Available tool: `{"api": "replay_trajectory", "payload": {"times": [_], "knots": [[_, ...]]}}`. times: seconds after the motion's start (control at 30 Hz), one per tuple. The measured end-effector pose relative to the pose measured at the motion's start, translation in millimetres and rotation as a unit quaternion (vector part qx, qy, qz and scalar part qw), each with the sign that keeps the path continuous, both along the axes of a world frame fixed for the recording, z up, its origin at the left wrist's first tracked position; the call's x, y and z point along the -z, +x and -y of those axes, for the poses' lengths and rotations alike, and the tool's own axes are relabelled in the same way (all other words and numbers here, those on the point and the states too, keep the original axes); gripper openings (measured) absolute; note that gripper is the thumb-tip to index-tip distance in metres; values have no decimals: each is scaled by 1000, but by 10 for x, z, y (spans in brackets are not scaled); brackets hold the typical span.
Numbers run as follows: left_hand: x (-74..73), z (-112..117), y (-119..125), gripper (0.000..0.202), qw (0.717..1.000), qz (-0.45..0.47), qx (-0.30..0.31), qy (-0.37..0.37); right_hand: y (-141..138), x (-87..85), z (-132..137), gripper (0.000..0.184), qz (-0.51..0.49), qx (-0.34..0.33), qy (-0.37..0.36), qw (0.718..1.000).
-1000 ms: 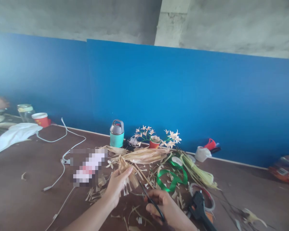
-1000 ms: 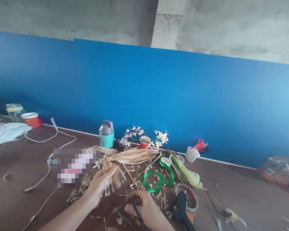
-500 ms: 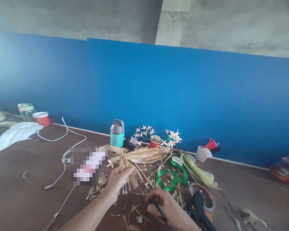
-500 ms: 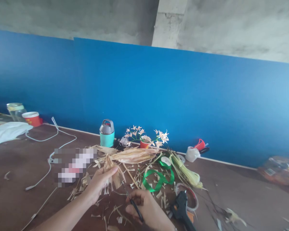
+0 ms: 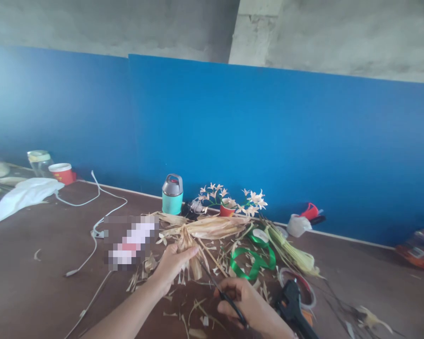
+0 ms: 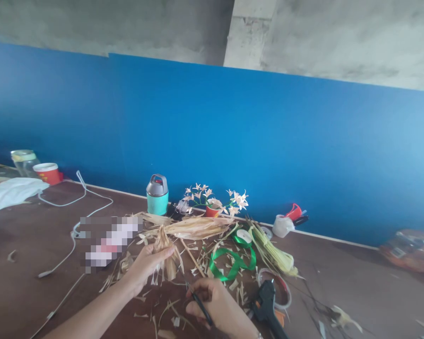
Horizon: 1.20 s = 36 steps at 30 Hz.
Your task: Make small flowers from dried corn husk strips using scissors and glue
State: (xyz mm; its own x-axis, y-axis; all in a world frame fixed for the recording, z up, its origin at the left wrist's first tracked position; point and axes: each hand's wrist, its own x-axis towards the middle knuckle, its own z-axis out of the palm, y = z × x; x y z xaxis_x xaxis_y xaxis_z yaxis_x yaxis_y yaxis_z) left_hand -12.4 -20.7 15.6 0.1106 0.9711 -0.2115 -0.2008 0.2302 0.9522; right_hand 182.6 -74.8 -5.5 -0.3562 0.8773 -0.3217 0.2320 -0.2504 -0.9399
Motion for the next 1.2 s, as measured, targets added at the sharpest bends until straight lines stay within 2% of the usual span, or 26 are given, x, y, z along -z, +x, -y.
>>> {"api": "replay_trajectory", "payload": {"times": [0.27, 0.43, 0.63, 0.87, 1.2], "knots": [[3, 4, -5, 27, 1000, -30, -5, 6, 19, -10, -1, 27, 25, -10, 16, 1000], [-57, 12, -14, 25, 1000, 6, -25, 5, 13, 40, 0, 31, 2, -21, 5, 1000], [-33, 0, -18, 25, 999, 41, -24, -6, -14, 21, 13, 39, -20, -29, -18, 999], [-19, 5, -22, 30, 998, 55, 14, -22, -16, 18, 13, 39, -17, -26, -8, 999], [-39, 20, -3, 31, 998, 63, 2, -18, -36, -12, 17, 37, -18, -13, -17, 1000]]}}
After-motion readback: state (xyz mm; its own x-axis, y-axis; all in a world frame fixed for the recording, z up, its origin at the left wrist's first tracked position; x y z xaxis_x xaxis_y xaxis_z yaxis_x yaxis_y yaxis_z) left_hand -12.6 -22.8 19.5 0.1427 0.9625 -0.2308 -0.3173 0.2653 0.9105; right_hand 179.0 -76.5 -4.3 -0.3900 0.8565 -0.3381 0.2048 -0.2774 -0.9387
